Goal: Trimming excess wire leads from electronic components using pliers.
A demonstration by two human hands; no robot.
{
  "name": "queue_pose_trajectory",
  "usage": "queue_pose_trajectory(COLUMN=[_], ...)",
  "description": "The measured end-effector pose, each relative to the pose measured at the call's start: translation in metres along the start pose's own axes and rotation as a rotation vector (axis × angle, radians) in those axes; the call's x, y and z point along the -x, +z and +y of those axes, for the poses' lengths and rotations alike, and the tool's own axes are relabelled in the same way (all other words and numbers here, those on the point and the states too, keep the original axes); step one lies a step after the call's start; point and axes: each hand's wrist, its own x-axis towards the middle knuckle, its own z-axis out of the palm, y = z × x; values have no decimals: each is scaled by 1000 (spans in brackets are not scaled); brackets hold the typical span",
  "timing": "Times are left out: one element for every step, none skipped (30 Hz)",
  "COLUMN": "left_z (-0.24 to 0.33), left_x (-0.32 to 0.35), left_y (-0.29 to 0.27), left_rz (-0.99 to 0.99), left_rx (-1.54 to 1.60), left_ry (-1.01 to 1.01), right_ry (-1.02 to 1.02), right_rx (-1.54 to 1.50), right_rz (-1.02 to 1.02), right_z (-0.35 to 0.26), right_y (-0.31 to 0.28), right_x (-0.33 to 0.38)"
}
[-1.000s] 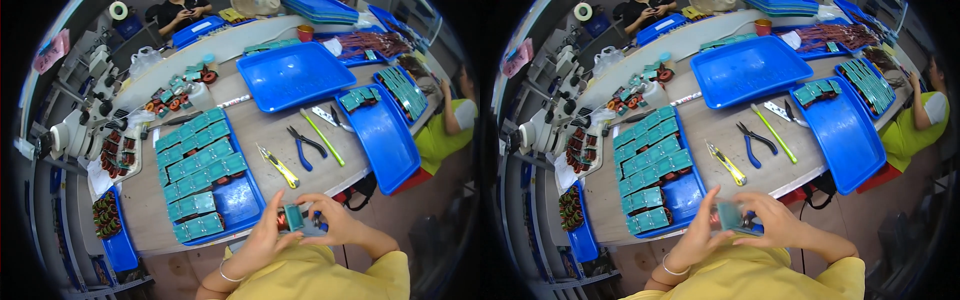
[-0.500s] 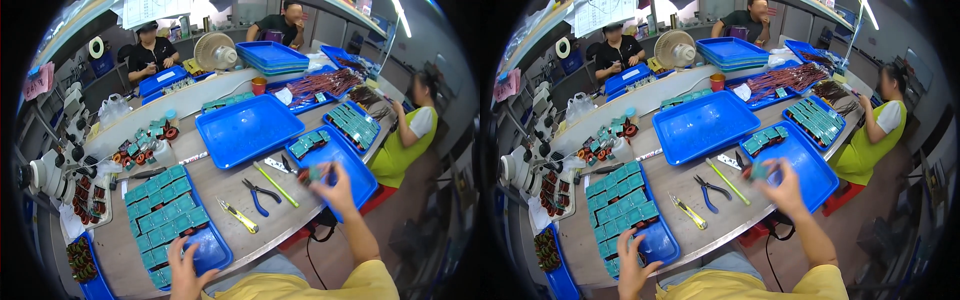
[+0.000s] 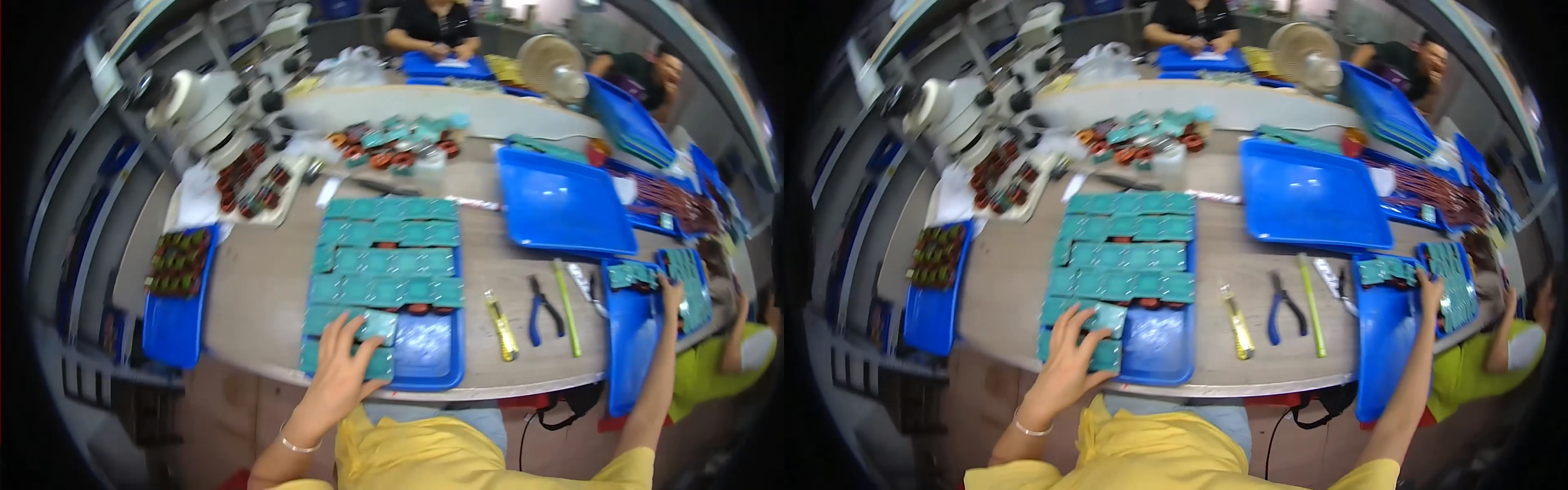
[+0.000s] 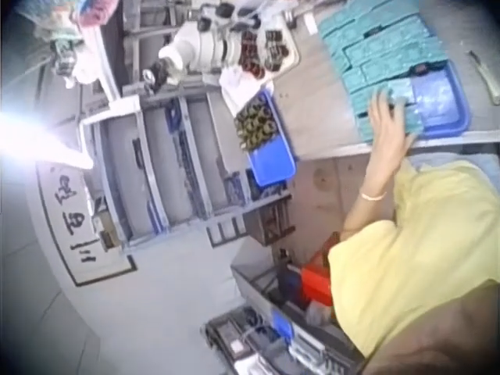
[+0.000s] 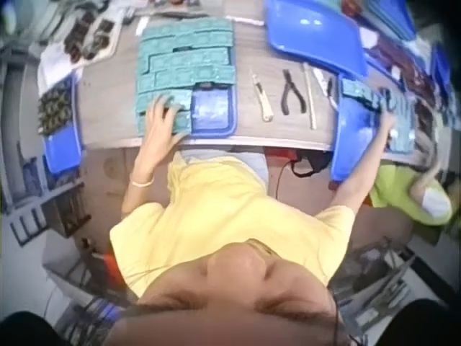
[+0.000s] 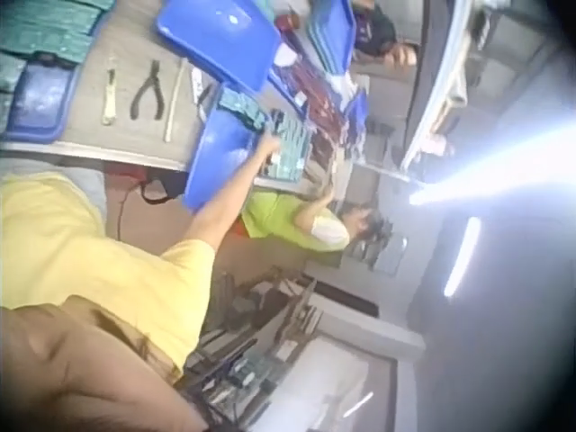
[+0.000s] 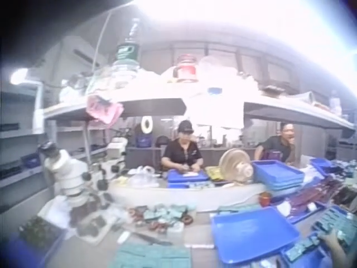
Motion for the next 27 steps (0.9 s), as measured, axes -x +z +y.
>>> queue_pose_trajectory(left_z=[1,0,-1,-1,-1,-2,-2,-1,0,0,1,3,5,9,14,21,30,37,43,48,51,52,55,59,63,69,73], left_x=[-1,-1,0,4,7,8,9,9,7,6,5,3,2,1,-2,-9,-14,-18,-23,-29,-32,-35,-35,-35,-35,-37,-36], left_y=[0,4,7,9,10,12,13,13,13,13,11,11,9,6,2,-3,-6,-8,-7,-7,-8,-10,-9,-7,-5,-8,-4], left_rz=[3,-3,23,48,43,65,86,105,100,108,116,109,107,106,102,59,20,-25,-34,-67,-95,-117,-123,-143,-164,-135,-146], left_rx=[0,-10,-7,-15,-24,-16,-7,-9,-7,34,77,78,293,507,510,644,772,810,814,846,876,851,856,967,1076,1099,1105], left_ry=[22,-22,13,38,20,25,35,31,40,29,19,32,51,67,78,128,173,198,212,304,392,477,486,444,399,370,379], right_ry=[-19,99,59,3,-2,-66,-126,-119,-212,-306,-290,-272,-253,-236,-220,-242,-209,-120,-20,18,54,43,33,64,68,71,74], right_rx=[-122,-188,0,21,15,-226,-465,-458,-507,-558,-589,-616,-722,-829,-931,-1012,-1161,-1293,-1420,-1444,-1467,-1491,-1514,-1560,-1557,-1613,-1665], right_rz=[92,-10,79,117,98,121,147,148,101,51,-38,-125,-257,-391,-587,-748,-951,-1137,-1324,-1416,-1515,-1503,-1491,-1443,-1428,-1320,-1211], right_z=[12,4,11,-2,-21,-40,-61,-84,-111,-141,-178,-210,-236,-258,-275,-294,-301,-315,-325,-328,-331,-334,-336,-333,-332,-333,-333], right_y=[-1,-1,-9,-9,-8,-12,-18,-28,-37,-45,-58,-67,-67,-68,-70,-71,-66,-66,-66,-65,-64,-70,-75,-75,-78,-82,-85], right_x=[-5,-4,-8,0,13,27,45,67,93,121,152,184,212,237,258,277,291,304,315,321,325,326,327,329,330,331,332])
